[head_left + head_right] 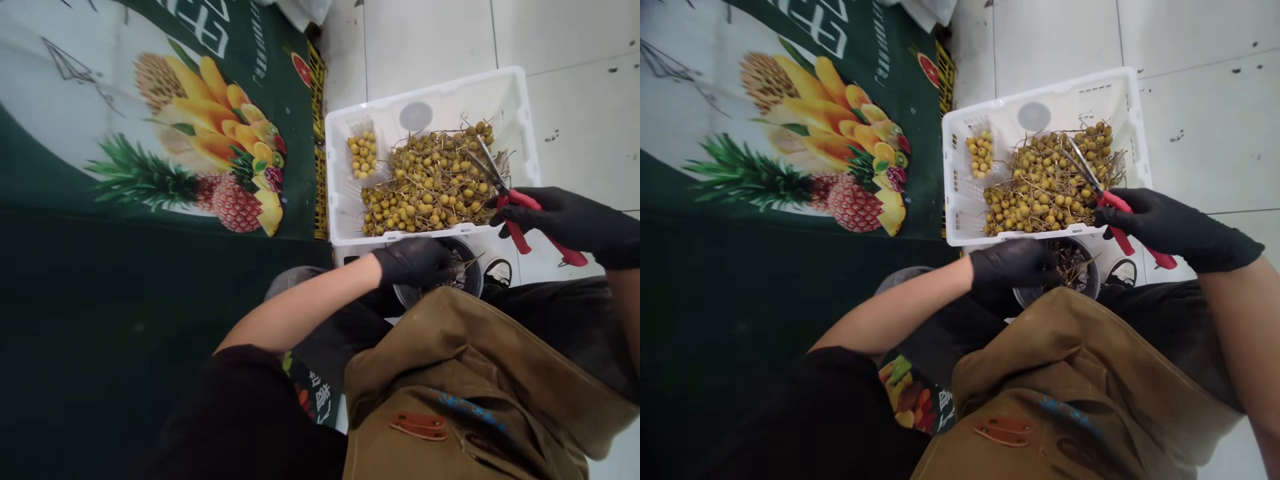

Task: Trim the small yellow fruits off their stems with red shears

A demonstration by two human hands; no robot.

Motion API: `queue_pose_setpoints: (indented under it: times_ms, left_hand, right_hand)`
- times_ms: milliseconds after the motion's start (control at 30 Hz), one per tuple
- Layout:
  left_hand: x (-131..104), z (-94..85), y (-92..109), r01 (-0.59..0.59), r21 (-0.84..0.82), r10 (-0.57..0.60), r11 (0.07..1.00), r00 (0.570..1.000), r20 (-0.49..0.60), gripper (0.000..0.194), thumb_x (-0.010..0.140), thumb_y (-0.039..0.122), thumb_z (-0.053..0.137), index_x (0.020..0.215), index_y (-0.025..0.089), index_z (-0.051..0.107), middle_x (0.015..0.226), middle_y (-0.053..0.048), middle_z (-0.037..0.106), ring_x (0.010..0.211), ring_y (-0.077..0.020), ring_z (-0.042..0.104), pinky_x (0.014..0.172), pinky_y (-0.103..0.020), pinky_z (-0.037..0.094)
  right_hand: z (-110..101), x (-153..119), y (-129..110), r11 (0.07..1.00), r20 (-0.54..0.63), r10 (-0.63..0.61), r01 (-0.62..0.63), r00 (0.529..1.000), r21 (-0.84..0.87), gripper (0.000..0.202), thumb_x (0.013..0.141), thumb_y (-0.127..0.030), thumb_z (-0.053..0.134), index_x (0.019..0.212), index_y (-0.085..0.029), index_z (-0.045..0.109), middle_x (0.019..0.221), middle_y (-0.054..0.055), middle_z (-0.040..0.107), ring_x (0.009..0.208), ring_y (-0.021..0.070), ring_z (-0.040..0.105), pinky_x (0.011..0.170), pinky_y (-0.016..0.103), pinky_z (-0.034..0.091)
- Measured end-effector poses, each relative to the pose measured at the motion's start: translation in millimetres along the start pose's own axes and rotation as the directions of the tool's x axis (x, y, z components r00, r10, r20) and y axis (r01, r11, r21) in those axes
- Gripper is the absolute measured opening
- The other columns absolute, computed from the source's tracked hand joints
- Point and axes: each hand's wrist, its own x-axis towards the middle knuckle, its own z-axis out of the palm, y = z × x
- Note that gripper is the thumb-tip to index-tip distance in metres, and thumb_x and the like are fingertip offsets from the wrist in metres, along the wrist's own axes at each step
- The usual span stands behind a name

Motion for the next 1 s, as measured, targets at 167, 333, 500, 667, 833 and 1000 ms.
queue_pose_setpoints:
  times_ms: [167,333,500,667,833,1000]
  left_hand:
    - [38,-55.3,-43,0.407,0.243,-0.281,0.881,0.861,-0.425,0.079,0.099,0.050,0.086,0.168,0.020,0.065,0.162,-0.023,0.070,0.134,-0.0374,0.074,0.105,-0.043,0.060]
    - [81,-45.5,-89,0.323,0.262,-0.263,0.910,0.935,-0.238,0.036,0.109,0.033,0.067,0.130,0.011,0.086,0.128,-0.024,0.084,0.116,-0.0362,0.080,0.100,-0.042,0.059]
    - [86,-50.9,-117,0.184,0.095,-0.118,0.978,0.872,-0.474,0.029,0.107,0.029,0.065,0.088,0.013,0.080,0.091,-0.018,0.082,0.091,-0.0319,0.076,0.094,-0.043,0.055]
    - [67,-77.6,-117,-0.118,-0.230,-0.066,0.966,0.746,-0.662,0.027,0.104,0.043,0.078,0.096,0.017,0.077,0.091,-0.008,0.079,0.095,-0.0266,0.074,0.099,-0.042,0.059]
    - [45,-92.9,-101,-0.261,-0.291,0.034,0.921,0.795,-0.605,0.030,0.101,0.046,0.084,0.106,0.017,0.079,0.099,-0.010,0.081,0.098,-0.0260,0.077,0.099,-0.043,0.065]
    - [36,-88.1,-92,-0.297,-0.292,0.082,0.909,0.815,-0.574,0.039,0.104,0.056,0.081,0.106,0.018,0.078,0.100,-0.011,0.081,0.099,-0.0265,0.078,0.100,-0.045,0.067]
  right_hand:
    - [12,15,-2,0.994,-0.126,0.038,-0.024,0.991,0.111,0.048,0.093,-0.074,0.080,0.102,-0.027,0.072,0.089,0.009,0.077,0.084,0.0316,0.070,0.089,0.053,0.061]
    - [32,30,1,0.972,-0.047,0.097,-0.084,0.994,0.221,0.056,0.081,-0.072,0.092,0.108,-0.025,0.075,0.107,0.012,0.082,0.104,0.0358,0.075,0.099,0.055,0.062]
    - [32,27,5,0.976,-0.030,0.120,-0.112,0.992,0.185,0.061,0.080,-0.074,0.093,0.111,-0.024,0.077,0.110,0.013,0.084,0.106,0.0374,0.076,0.101,0.056,0.061]
    - [25,20,5,0.979,-0.007,0.113,-0.110,0.994,0.174,0.069,0.078,-0.086,0.091,0.104,-0.024,0.078,0.104,0.014,0.084,0.105,0.0394,0.078,0.101,0.058,0.062]
    - [24,15,2,0.968,-0.018,0.108,-0.101,0.994,0.230,0.077,0.075,-0.090,0.091,0.107,-0.021,0.080,0.107,0.016,0.084,0.100,0.0373,0.078,0.092,0.055,0.064]
    - [27,14,-6,0.918,-0.005,0.077,-0.069,0.997,0.391,0.054,0.084,-0.068,0.095,0.101,-0.020,0.081,0.099,0.012,0.083,0.090,0.0300,0.077,0.086,0.046,0.064]
